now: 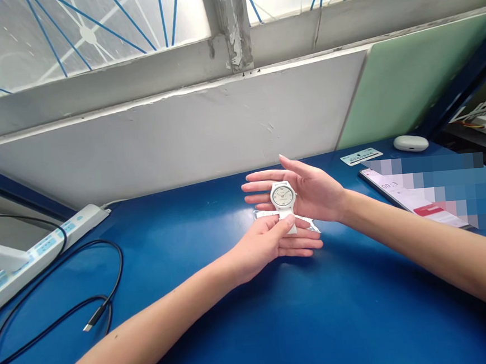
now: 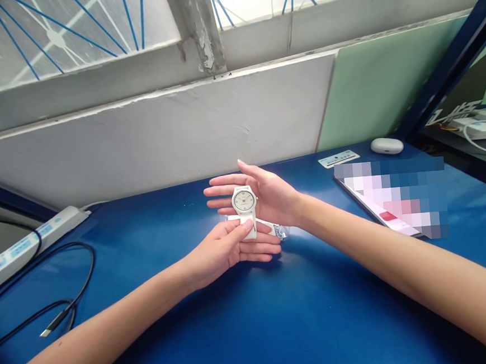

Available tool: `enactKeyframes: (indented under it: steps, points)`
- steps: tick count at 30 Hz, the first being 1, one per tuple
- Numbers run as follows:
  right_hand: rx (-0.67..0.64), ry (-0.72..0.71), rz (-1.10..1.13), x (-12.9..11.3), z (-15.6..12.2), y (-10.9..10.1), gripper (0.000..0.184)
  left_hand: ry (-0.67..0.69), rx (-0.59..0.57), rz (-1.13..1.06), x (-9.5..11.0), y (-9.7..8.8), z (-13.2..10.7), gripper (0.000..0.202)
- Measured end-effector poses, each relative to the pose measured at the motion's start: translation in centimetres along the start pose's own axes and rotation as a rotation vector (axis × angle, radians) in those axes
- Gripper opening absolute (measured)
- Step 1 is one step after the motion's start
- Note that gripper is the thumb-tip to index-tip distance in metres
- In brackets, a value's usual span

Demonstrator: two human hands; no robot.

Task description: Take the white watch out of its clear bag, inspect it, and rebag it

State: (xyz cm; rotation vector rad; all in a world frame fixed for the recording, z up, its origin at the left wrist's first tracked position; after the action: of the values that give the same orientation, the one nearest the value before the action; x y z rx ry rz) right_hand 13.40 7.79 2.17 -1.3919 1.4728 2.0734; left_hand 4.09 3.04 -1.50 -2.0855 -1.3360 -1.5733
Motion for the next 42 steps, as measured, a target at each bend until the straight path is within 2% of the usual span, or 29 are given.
enactKeyframes:
  steps: [5, 14, 22, 27, 33, 42]
  points:
    - [-0.008, -0.01, -0.014, -0.29, -0.05, -0.01, 0.059, -0.013, 0.018, -0.057, -0.07, -0.45, 0.16, 0.043]
    - [-0.009, -0.016, 0.007, -0.23, -0.15, 0.0, 0.063, -0.088, -0.099, -0.105, -0.13, -0.14, -0.18, 0.041]
    - [-0.067, -0.033, -0.003, -0.62, -0.15, -0.06, 0.063, -0.047, -0.055, -0.107, -0.05, -0.51, -0.1, 0.038]
    - [-0.065, -0.05, -0.028, -0.82, -0.15, -0.2, 0.062, -0.018, -0.057, -0.107, -0.03, -0.59, 0.0, 0.038]
    - [-0.073, -0.05, -0.004, -0.66, -0.18, -0.11, 0.061, -0.021, 0.01, -0.092, 0.13, -0.6, -0.19, 0.036]
    - [-0.061, -0.06, -0.021, -0.79, -0.22, 0.04, 0.059, -0.004, 0.015, -0.065, 0.37, -0.24, -0.26, 0.039]
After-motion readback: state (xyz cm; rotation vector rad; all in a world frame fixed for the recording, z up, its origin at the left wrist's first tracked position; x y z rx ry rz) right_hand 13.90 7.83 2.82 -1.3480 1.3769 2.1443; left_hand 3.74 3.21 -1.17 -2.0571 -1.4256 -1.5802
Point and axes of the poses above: each hand's wrist, its own z-axis towards the middle knuckle, its own y-axis out of the palm, x = y × z, the point moved 5 cm from there along z, towards the middle knuckle, and after that the axes turned 9 degrees about -y, right-handed, at the moved point
